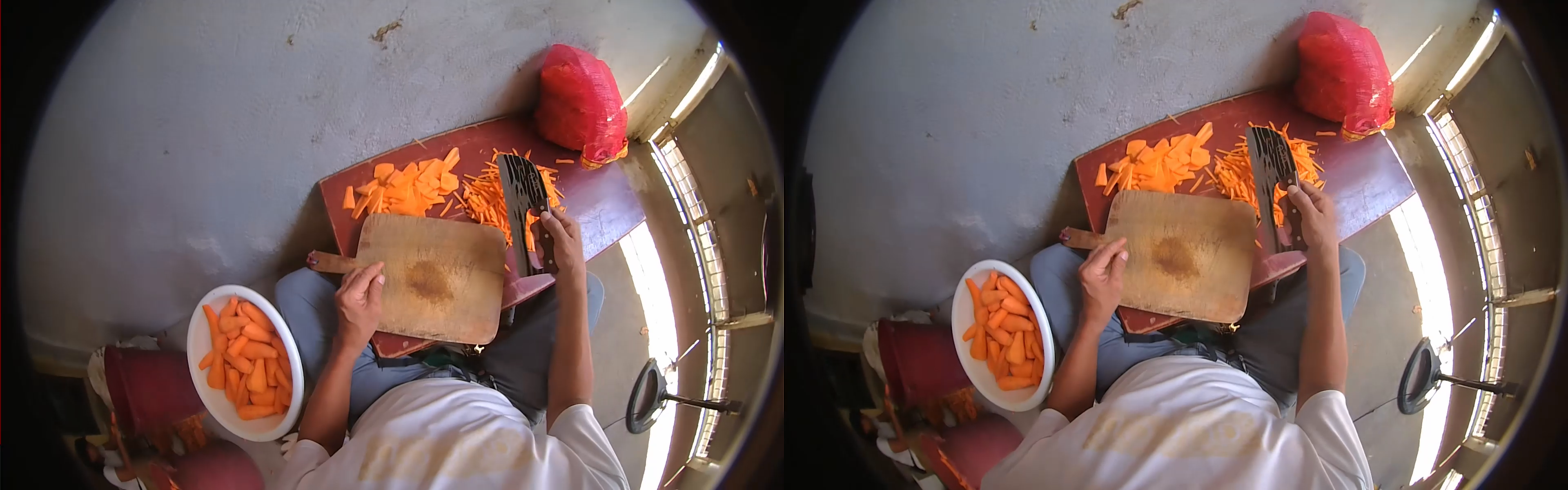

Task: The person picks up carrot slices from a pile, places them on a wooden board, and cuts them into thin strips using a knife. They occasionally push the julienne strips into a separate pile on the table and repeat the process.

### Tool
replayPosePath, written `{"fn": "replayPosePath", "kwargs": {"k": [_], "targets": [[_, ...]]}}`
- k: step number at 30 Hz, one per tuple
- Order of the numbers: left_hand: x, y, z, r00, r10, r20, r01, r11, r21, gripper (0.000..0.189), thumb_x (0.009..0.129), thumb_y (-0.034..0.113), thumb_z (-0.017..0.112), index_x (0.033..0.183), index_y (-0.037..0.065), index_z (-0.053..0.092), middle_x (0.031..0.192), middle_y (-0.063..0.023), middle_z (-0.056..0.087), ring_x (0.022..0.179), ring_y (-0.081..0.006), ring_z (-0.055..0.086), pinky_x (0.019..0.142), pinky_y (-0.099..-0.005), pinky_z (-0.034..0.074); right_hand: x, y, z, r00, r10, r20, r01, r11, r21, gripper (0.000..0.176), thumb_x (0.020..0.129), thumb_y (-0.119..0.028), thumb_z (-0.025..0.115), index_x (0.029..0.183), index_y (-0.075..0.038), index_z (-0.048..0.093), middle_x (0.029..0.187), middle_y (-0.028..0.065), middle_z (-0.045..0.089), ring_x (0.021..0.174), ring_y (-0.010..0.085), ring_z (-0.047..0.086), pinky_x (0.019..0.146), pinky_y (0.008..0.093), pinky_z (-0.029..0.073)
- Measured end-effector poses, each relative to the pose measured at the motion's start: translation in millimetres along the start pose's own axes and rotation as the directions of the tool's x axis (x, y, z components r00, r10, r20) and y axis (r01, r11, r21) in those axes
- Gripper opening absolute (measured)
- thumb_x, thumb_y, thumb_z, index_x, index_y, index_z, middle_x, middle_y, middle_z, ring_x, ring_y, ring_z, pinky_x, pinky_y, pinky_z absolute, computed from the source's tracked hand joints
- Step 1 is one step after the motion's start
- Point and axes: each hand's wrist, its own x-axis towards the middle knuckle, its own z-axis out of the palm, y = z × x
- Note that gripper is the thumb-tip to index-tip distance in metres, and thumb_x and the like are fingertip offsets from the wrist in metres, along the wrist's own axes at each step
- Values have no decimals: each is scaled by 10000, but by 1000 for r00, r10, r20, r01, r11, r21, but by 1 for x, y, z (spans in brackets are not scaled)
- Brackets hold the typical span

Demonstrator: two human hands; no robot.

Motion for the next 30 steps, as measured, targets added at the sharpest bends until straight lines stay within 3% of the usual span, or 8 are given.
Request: {"fn": "replayPosePath", "kwargs": {"k": [4, 5, 8, 12, 14, 20, 26, 30], "targets": [[12, 13, 9, 994, -21, 107, 27, 998, -53, 192, 1050, 31, 749, 1216, -43, 811, 1017, -145, 785, 948, -257, 769, 866, -352, 600, 14, 21, 3, 997, 74, 16, -70, 815, 576, 373, 1177, -326, 600, 1274, 28, 669, 864, 59, 679, 522, 120, 599, 446, 271, 495], [18, 18, 11, 988, -26, 150, 38, 996, -83, 183, 1031, -17, 711, 1187, -43, 803, 1061, -178, 769, 990, -338, 766, 864, -397, 611, 26, 33, -5, 995, 63, 83, -102, 750, 654, 395, 1198, -364, 566, 1336, -2, 642, 927, 54, 678, 588, 125, 636, 476, 279, 519], [49, 19, 26, 976, -4, 219, 27, 994, -103, 165, 1018, -7, 718, 1152, -49, 803, 1085, -184, 760, 991, -349, 761, 883, -425, 604, 35, 21, 9, 994, 93, 54, -103, 691, 715, 424, 1217, -373, 543, 1416, -4, 605, 954, 48, 658, 623, 124, 612, 476, 293, 519], [116, 0, 63, 941, 118, 316, -158, 982, 105, 244, 983, 68, 782, 1206, -29, 799, 1167, -190, 755, 1139, -368, 727, 1000, -476, 556, 40, 48, -13, 970, -23, 243, -180, 606, 775, 390, 1200, -376, 569, 1398, -44, 617, 939, 39, 657, 663, 118, 652, 525, 302, 551], [152, -4, 89, 913, 186, 362, -282, 931, 233, 358, 963, 139, 827, 1289, -6, 794, 1204, -186, 755, 1230, -376, 697, 1066, -522, 519, 35, 40, -19, 986, 33, 163, -141, 683, 716, 402, 1182, -389, 596, 1379, -40, 627, 882, 35, 637, 606, 115, 633, 482, 288, 538], [235, -21, 164, 840, -103, 532, -249, 798, 548, 709, 894, 332, 920, 1517, 65, 713, 1441, -191, 737, 1410, -373, 636, 1197, -634, 432, 28, 22, -20, 994, 57, 94, -102, 791, 603, 378, 1150, -391, 653, 1329, -58, 647, 840, 28, 635, 543, 107, 606, 423, 273, 512], [254, -19, 185, 750, -289, 595, -143, 808, 572, 787, 849, 336, 965, 1550, 103, 695, 1566, -191, 698, 1511, -370, 599, 1272, -636, 383, 29, 22, -12, 978, 53, 200, -156, 824, 545, 297, 1145, -354, 687, 1294, -99, 667, 842, 5, 634, 561, 81, 600, 440, 263, 514], [252, -43, 179, 789, -241, 566, 7, 924, 383, 747, 850, 282, 967, 1527, 94, 714, 1560, -194, 707, 1491, -369, 627, 1296, -585, 381, 29, 26, -4, 972, 80, 220, -182, 849, 495, 263, 1148, -337, 692, 1278, -109, 673, 818, -8, 640, 557, 74, 594, 447, 259, 500]]}}
